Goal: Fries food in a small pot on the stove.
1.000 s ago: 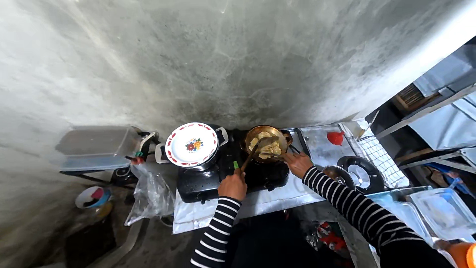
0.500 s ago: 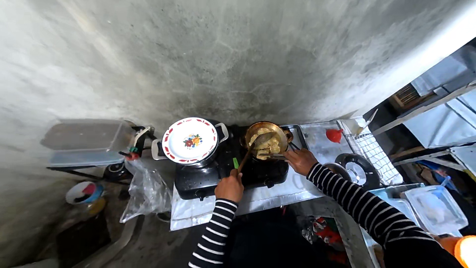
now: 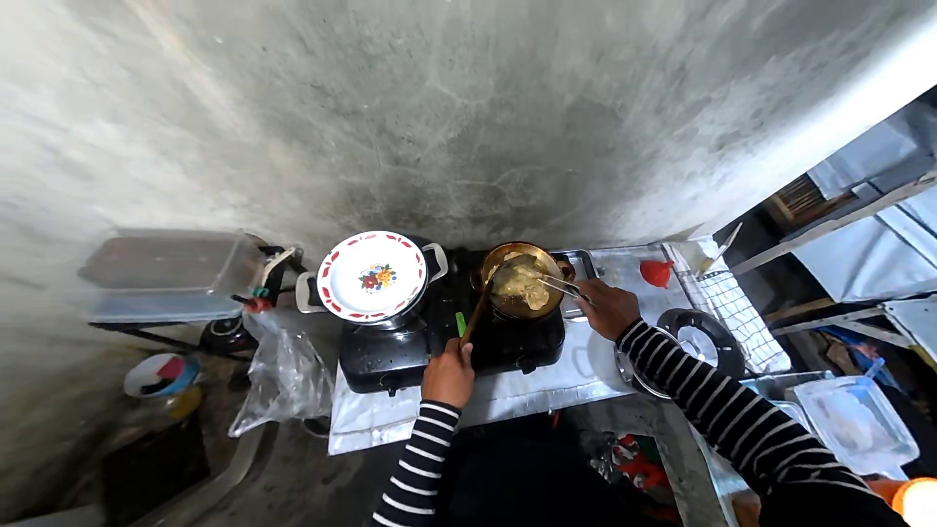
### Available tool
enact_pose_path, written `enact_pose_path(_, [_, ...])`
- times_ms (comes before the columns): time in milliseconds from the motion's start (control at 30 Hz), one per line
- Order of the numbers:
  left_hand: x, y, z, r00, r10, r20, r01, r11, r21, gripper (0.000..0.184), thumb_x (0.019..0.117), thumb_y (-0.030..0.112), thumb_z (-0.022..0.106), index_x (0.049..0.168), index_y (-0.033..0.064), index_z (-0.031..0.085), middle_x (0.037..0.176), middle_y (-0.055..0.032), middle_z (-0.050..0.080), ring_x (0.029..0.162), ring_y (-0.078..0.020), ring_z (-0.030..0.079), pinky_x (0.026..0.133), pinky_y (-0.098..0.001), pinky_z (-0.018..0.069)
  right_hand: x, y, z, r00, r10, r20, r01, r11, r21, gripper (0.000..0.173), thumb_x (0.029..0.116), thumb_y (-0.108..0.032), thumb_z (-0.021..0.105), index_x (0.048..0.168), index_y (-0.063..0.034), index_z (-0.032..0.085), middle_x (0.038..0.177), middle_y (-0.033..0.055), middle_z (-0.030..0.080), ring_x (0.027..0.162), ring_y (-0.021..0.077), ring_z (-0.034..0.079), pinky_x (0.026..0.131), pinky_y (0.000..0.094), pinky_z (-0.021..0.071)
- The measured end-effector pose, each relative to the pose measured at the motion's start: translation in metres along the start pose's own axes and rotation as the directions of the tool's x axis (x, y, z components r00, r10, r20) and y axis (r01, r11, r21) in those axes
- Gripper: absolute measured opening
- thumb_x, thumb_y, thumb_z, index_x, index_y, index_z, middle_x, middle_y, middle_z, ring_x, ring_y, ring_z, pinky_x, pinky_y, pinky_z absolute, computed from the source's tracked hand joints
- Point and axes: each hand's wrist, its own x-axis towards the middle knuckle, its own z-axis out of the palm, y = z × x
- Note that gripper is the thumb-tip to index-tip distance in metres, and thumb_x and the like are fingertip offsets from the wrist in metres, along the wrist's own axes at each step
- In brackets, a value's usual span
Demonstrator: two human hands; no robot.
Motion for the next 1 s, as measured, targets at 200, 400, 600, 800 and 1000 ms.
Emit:
enact_pose_path(200, [-0.007,-0.001,0.000,0.998,-0.004,-0.058,-0.004,0.991,-0.135,0.047,0.1094,0.044,0.041,0.139,0.0115,0.058,0.102,-0.0200,0.072,0.096,-0.0391,0.071,0.087,-0.0608,0.0541,0.052,0.015,-0.025,0.786,0.390,0.480,-0.386,0.916,-0.111,0.048,0.1071,-0.045,0.048,0.142,-0.0148,0.062,0.139,0.0165,0.064,0.130,0.0382,0.060,0.106,0.0635,0.0452])
enact_pose_path(400, [-0.012,0.000,0.009,0.998,-0.028,-0.060,0.019,0.989,-0.145,0.048,0.1089,0.046,0.040,0.140,0.0125,0.057,0.102,-0.0194,0.072,0.097,-0.0387,0.071,0.087,-0.0601,0.0548,0.115,0.012,-0.016,0.661,0.458,0.594,-0.429,0.881,-0.201,0.054,0.1022,-0.047,0.056,0.130,-0.0022,0.067,0.140,0.0240,0.061,0.136,0.0393,0.054,0.113,0.0617,0.0403])
enact_pose_path(600, [-0.019,0.002,0.013,0.996,-0.055,-0.065,0.046,0.992,-0.121,0.048,0.1088,0.046,0.041,0.140,0.0131,0.056,0.098,-0.0185,0.073,0.094,-0.0379,0.072,0.085,-0.0584,0.0559,0.147,0.002,-0.014,0.700,0.420,0.577,-0.374,0.905,-0.204,0.058,0.1019,-0.053,0.055,0.126,-0.0015,0.069,0.134,0.0242,0.064,0.132,0.0389,0.058,0.110,0.0621,0.0425])
enact_pose_path(800, [-0.016,0.002,0.011,0.994,-0.061,-0.092,0.050,0.992,-0.118,0.048,0.1091,0.046,0.040,0.142,0.0145,0.055,0.100,-0.0189,0.073,0.095,-0.0384,0.072,0.085,-0.0596,0.0555,0.121,-0.016,-0.032,0.802,0.384,0.458,-0.311,0.922,-0.229,0.055,0.1034,-0.047,0.054,0.132,-0.0013,0.065,0.138,0.0244,0.061,0.128,0.0427,0.059,0.105,0.0648,0.0456])
enact_pose_path(1000, [-0.017,0.008,0.006,0.994,-0.076,-0.073,0.069,0.993,-0.096,0.049,0.1093,0.047,0.038,0.143,0.0141,0.053,0.100,-0.0191,0.072,0.096,-0.0391,0.071,0.086,-0.0594,0.0553,0.051,-0.065,-0.010,0.817,0.177,0.549,-0.085,0.978,-0.189,0.055,0.1050,-0.039,0.053,0.147,-0.0033,0.053,0.149,0.0246,0.052,0.118,0.0485,0.063,0.097,0.0671,0.0505])
